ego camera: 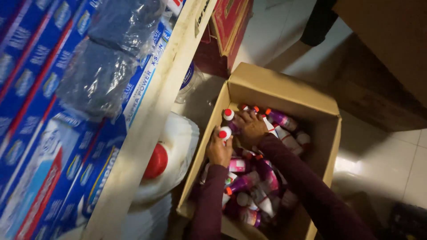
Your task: Organizing and restocking bottles of bleach on a store shelf and in a cardboard box.
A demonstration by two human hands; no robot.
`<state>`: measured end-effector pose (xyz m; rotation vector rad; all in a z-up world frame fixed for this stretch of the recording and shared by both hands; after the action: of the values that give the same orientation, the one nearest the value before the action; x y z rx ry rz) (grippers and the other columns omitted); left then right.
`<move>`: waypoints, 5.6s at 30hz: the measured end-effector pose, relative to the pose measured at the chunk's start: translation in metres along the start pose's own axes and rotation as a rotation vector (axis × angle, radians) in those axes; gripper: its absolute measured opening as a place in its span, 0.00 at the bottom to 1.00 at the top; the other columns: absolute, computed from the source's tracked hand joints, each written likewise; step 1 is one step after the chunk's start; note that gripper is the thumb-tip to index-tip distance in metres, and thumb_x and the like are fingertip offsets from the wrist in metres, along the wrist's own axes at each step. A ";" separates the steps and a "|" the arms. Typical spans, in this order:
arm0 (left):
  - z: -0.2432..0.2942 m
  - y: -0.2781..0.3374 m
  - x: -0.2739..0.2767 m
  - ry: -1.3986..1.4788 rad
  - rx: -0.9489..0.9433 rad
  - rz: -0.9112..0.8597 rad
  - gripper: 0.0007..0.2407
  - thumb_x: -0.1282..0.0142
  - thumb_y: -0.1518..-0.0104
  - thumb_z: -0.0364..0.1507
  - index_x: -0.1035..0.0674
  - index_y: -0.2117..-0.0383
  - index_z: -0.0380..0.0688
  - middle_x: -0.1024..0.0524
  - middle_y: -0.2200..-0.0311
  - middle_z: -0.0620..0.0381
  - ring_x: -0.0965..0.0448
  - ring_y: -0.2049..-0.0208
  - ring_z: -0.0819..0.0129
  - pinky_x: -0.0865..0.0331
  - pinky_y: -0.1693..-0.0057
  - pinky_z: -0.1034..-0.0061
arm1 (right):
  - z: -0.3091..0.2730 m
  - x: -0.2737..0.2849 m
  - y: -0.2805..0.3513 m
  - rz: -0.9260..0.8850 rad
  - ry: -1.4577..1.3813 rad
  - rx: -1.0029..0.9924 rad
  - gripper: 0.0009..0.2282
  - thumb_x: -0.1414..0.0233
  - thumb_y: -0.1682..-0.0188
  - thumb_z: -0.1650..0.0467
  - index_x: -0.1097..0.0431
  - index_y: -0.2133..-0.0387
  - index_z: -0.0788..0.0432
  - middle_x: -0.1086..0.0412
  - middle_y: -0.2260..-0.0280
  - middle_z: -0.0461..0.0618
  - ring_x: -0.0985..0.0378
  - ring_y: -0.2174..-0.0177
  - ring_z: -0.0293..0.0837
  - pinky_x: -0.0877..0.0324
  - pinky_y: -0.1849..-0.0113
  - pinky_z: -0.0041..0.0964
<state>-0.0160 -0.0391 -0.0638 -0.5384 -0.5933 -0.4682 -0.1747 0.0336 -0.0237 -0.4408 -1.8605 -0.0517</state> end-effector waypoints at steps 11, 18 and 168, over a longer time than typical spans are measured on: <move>-0.005 -0.003 -0.004 -0.087 0.143 -0.093 0.28 0.32 0.47 0.32 0.30 0.42 0.34 0.23 0.50 0.35 0.22 0.50 0.40 0.26 0.48 0.57 | 0.030 -0.040 0.004 -0.013 0.111 0.166 0.15 0.45 0.55 0.60 0.30 0.57 0.50 0.32 0.52 0.51 0.33 0.47 0.53 0.43 0.43 0.63; -0.007 0.000 -0.004 -0.088 0.125 -0.085 0.26 0.35 0.47 0.28 0.30 0.41 0.34 0.24 0.49 0.35 0.22 0.50 0.40 0.26 0.48 0.57 | -0.026 0.037 0.060 -0.040 0.284 0.147 0.25 0.40 0.56 0.64 0.30 0.43 0.52 0.27 0.64 0.55 0.26 0.58 0.55 0.36 0.53 0.58; -0.039 -0.015 -0.043 -0.256 0.317 -0.226 0.10 0.44 0.43 0.30 0.25 0.58 0.39 0.21 0.73 0.33 0.20 0.68 0.34 0.29 0.59 0.45 | -0.007 -0.062 0.039 0.215 -0.543 -0.418 0.25 0.46 0.59 0.79 0.31 0.44 0.58 0.29 0.57 0.72 0.26 0.57 0.70 0.28 0.57 0.56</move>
<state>-0.0408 -0.0624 -0.1135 -0.2289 -0.9618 -0.5091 -0.1395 0.0513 -0.0855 -1.0219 -2.3260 -0.1929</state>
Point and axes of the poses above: each hand's wrist, its own y-axis away from the middle knuckle, its own x-axis out of the back of the hand, z = x × y, the point moved 2 cm from there along -y, towards the middle knuckle
